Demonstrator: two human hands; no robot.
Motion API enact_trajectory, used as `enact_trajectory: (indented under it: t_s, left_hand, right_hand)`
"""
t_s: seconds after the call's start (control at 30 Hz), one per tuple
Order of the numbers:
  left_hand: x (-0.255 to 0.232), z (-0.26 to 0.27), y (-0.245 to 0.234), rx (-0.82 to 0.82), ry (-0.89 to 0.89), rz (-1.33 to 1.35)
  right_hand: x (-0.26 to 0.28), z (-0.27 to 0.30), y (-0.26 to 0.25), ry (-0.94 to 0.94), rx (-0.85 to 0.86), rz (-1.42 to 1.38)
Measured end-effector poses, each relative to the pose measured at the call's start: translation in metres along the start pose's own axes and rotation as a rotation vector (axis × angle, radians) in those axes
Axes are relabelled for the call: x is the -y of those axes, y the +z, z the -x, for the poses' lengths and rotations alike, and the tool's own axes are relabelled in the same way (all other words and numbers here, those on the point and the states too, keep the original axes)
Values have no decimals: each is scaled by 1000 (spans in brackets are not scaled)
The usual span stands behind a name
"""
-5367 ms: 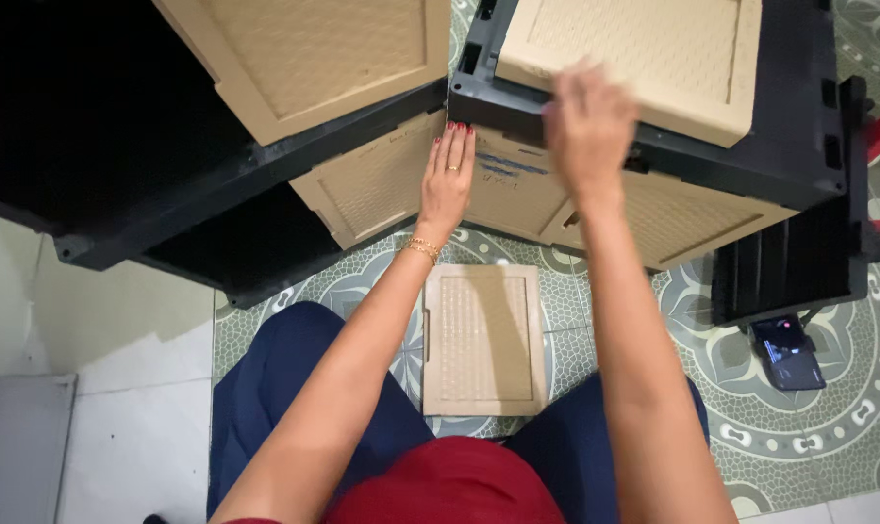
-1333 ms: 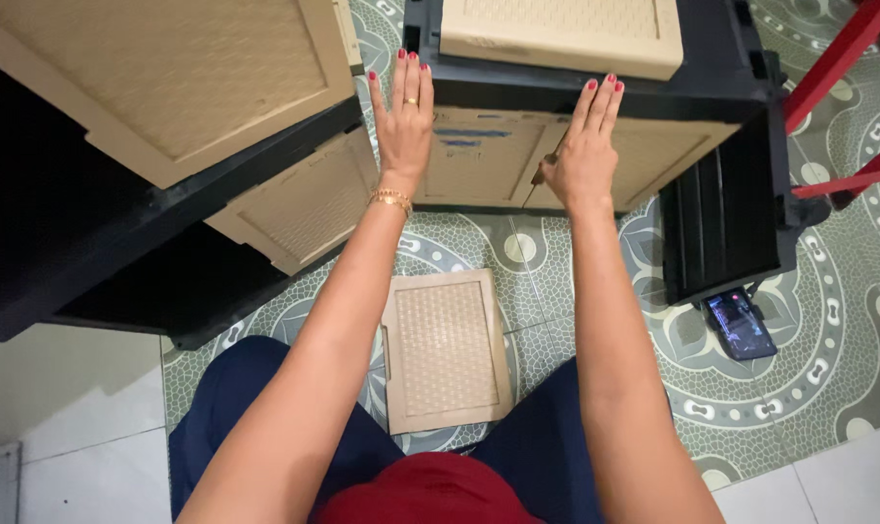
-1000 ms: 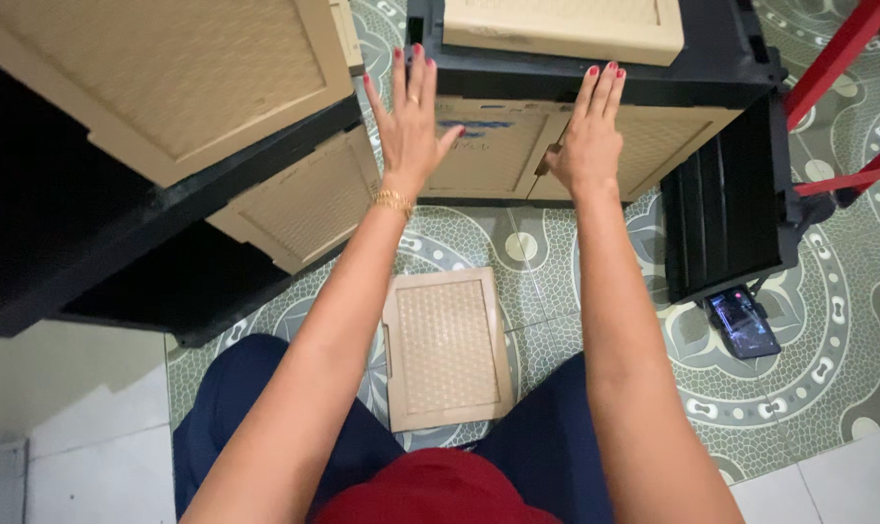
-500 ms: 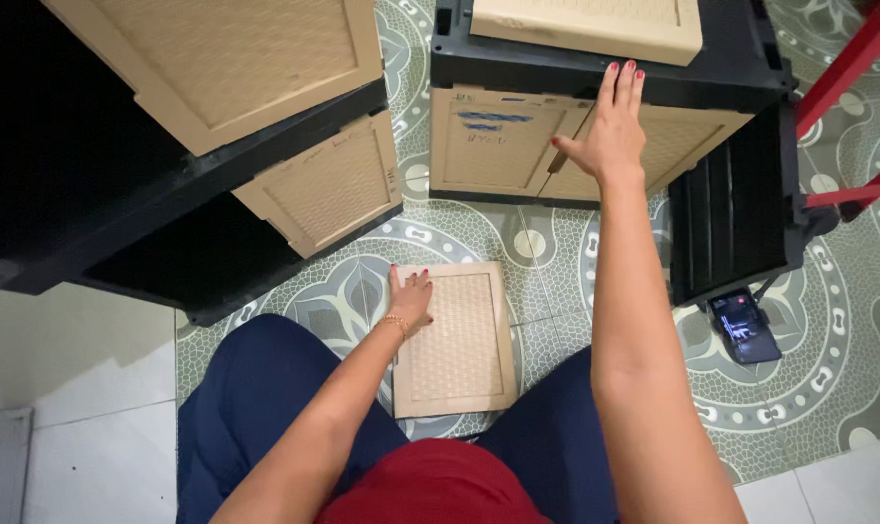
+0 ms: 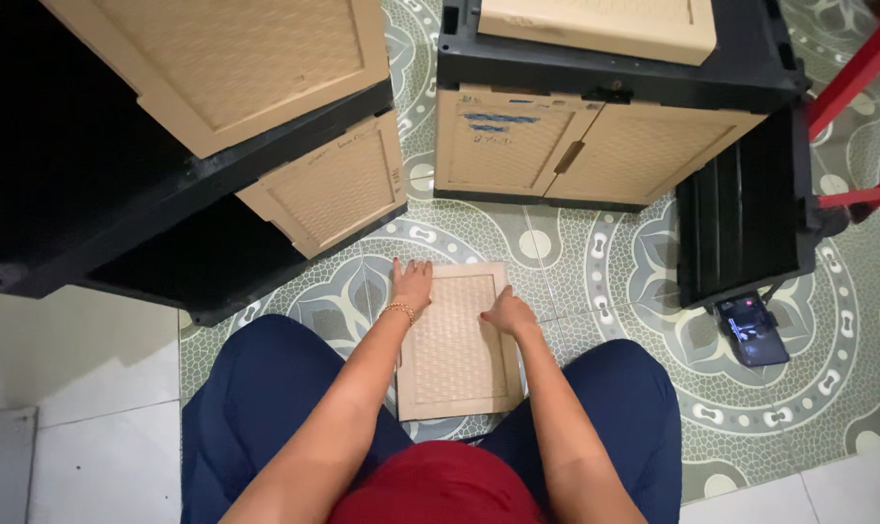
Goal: The person assembles a small cabinet by inserting beige plastic drawer inserts into a black frame and closing the doors. They handle multiple drawer components and align them into the frame, then close the cabinet doors.
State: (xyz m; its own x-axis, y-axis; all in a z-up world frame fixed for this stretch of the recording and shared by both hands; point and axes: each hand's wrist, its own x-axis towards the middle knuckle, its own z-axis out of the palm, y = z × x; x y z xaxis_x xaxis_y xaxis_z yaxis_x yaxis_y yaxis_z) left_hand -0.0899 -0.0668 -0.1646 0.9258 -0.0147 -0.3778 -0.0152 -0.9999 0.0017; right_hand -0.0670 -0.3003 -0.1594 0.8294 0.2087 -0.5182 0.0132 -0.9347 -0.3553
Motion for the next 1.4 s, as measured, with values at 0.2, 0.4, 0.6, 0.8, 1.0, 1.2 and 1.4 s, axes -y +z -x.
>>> enact_trajectory:
  t_s: [0.2, 0.4, 0.6, 0.8, 1.0, 1.2, 1.4]
  left_hand:
    - [10, 2, 1, -89, -107, 56]
    - [18, 5, 2, -148, -136, 138]
    - [17, 9, 4, -276, -41, 108]
    - [19, 3, -47, -614, 40, -21]
    - [23, 27, -132, -924, 90, 19]
    - [28, 62, -176, -926, 213, 246]
    - [19, 92, -164, -1027, 208, 302]
  right_hand:
    - [0, -1, 6, 15, -9, -169]
    - [0, 7, 6, 16, 29, -241]
    - [-6, 7, 1, 37, -74, -273]
    - [-13, -2, -30, -128, -304, -333]
    - [9, 8, -60, -283, -628, -517]
    - [22, 29, -56, -455, -792, -660]
    - [15, 45, -63, -439, -611, -743]
